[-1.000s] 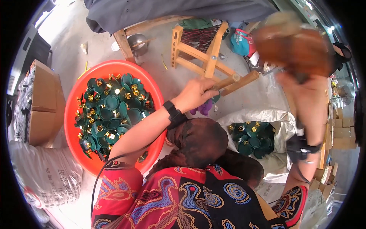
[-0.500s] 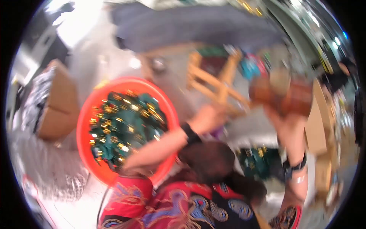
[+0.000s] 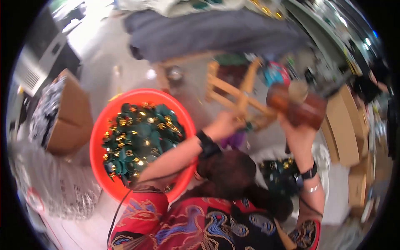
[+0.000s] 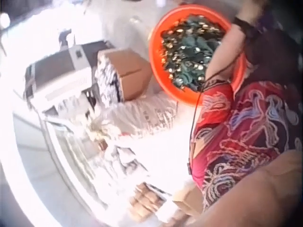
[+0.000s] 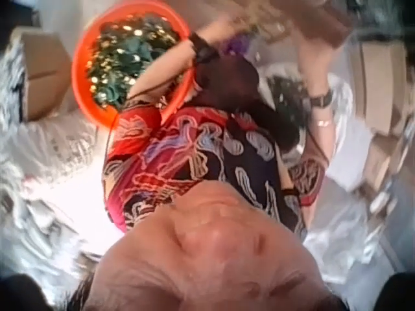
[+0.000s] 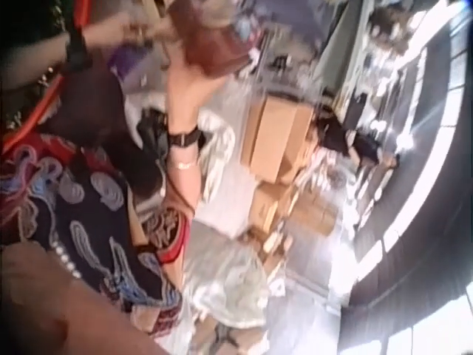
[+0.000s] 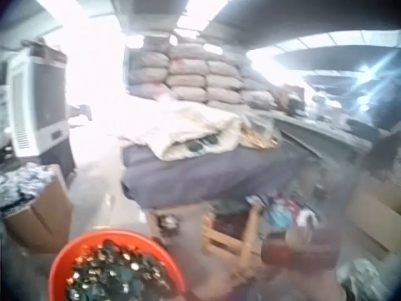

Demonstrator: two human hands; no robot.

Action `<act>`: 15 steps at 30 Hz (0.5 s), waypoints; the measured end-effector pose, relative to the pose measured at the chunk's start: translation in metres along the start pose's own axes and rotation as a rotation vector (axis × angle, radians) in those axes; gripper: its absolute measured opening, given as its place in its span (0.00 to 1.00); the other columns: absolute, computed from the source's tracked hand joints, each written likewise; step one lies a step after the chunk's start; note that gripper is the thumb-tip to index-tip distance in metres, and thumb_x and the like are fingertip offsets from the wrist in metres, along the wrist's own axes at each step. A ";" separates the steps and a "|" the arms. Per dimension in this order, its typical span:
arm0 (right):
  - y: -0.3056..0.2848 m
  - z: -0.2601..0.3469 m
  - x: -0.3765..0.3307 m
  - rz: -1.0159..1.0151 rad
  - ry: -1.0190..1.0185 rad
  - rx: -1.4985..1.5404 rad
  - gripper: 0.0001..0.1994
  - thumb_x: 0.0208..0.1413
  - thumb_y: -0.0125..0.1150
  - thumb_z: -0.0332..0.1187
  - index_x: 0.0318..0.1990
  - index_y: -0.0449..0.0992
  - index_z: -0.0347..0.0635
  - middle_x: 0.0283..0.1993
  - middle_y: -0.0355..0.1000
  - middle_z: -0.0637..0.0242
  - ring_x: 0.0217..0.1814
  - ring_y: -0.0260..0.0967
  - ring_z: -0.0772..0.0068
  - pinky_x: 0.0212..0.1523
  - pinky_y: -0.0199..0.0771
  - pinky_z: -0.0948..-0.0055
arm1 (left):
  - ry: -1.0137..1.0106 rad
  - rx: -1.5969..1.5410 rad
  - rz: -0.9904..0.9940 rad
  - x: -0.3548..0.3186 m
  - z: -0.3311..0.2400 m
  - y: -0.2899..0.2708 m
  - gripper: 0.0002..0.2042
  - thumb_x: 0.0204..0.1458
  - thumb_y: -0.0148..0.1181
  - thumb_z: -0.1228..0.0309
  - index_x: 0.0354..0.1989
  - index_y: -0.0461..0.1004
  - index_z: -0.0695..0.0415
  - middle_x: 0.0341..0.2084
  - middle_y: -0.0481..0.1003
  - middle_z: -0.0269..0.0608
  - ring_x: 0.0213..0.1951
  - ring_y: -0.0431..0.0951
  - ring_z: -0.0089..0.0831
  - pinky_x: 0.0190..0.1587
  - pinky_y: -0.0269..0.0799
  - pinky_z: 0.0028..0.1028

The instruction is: Assembling green and gold decorative items by hand and with a wooden mallet.

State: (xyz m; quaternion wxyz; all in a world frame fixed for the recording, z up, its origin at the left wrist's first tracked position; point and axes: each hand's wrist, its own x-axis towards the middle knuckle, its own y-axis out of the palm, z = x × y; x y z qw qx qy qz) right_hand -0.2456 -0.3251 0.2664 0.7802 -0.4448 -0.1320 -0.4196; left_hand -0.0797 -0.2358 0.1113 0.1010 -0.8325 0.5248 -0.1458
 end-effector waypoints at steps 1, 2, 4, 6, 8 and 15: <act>-0.010 0.008 0.002 -0.034 0.046 0.117 0.17 0.43 0.65 0.27 0.41 0.69 0.34 0.39 0.69 0.66 0.39 0.67 0.77 0.38 0.69 0.77 | -0.030 -0.225 0.028 0.005 0.011 -0.004 0.14 0.49 0.56 0.73 0.44 0.71 0.65 0.35 0.76 0.41 0.38 0.74 0.23 0.42 0.68 0.24; -0.019 0.006 0.000 -0.032 0.257 0.273 0.16 0.43 0.63 0.22 0.42 0.70 0.34 0.40 0.71 0.68 0.41 0.68 0.77 0.42 0.69 0.76 | -0.059 -0.438 0.045 0.011 0.019 -0.009 0.13 0.50 0.55 0.73 0.44 0.71 0.65 0.35 0.76 0.39 0.38 0.73 0.23 0.43 0.67 0.23; -0.043 0.002 -0.007 -0.101 0.304 0.149 0.17 0.43 0.63 0.22 0.43 0.70 0.34 0.41 0.71 0.67 0.42 0.68 0.78 0.44 0.68 0.77 | -0.145 -0.620 0.044 0.016 0.016 -0.012 0.11 0.51 0.53 0.75 0.42 0.72 0.63 0.35 0.76 0.37 0.39 0.72 0.22 0.44 0.66 0.21; -0.068 -0.008 -0.024 -0.189 0.298 0.104 0.16 0.43 0.64 0.22 0.43 0.70 0.34 0.42 0.71 0.67 0.42 0.68 0.77 0.45 0.68 0.77 | -0.181 -0.637 0.114 0.019 -0.006 -0.010 0.11 0.51 0.54 0.75 0.42 0.72 0.63 0.35 0.76 0.37 0.39 0.72 0.22 0.45 0.66 0.21; -0.091 -0.016 -0.043 -0.265 0.283 0.070 0.16 0.43 0.64 0.22 0.42 0.71 0.33 0.42 0.71 0.67 0.43 0.68 0.77 0.46 0.67 0.77 | -0.219 -0.647 0.165 0.022 -0.016 -0.004 0.10 0.50 0.54 0.75 0.42 0.72 0.62 0.36 0.75 0.38 0.40 0.72 0.22 0.45 0.65 0.21; -0.122 0.015 -0.156 -0.224 0.380 0.145 0.20 0.43 0.64 0.22 0.46 0.67 0.36 0.41 0.70 0.67 0.43 0.68 0.75 0.45 0.68 0.74 | -0.116 -0.363 0.130 -0.008 -0.027 -0.040 0.11 0.46 0.56 0.74 0.39 0.74 0.61 0.34 0.75 0.37 0.38 0.73 0.24 0.43 0.68 0.25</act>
